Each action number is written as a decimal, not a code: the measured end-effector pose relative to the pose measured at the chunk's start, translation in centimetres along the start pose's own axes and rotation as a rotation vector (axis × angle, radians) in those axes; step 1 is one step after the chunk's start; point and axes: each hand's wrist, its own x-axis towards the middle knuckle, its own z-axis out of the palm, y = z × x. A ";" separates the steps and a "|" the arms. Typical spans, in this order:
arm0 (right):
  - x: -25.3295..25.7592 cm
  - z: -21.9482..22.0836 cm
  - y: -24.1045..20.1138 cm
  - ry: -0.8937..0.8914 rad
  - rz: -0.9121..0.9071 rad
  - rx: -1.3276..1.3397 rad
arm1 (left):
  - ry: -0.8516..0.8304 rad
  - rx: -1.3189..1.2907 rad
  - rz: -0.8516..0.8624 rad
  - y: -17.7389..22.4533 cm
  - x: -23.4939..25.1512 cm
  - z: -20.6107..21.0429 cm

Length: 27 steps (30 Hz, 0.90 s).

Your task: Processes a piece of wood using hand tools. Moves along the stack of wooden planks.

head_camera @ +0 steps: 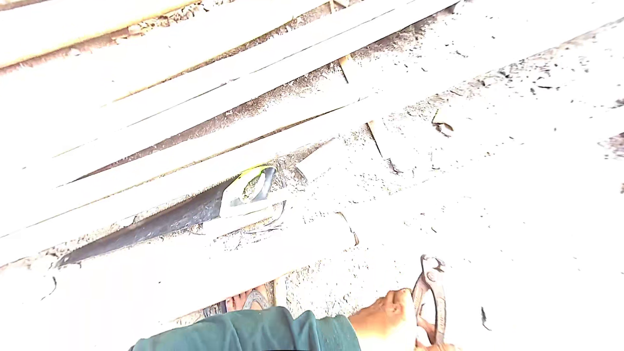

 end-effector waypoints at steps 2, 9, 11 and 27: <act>0.4 0.9 1.2 -0.039 0.028 0.246 | -0.002 0.191 0.017 -0.3 -0.2 -1.0; 1.0 -0.8 0.3 -0.133 0.384 0.298 | 0.520 0.488 -0.360 -1.6 -0.4 -6.2; 1.6 -0.7 -0.3 -0.125 0.466 0.179 | 0.464 0.575 -0.472 -1.7 0.6 -6.4; 4.7 0.6 -3.9 -0.225 0.783 -0.131 | 0.196 0.281 0.042 -5.9 -0.7 -9.6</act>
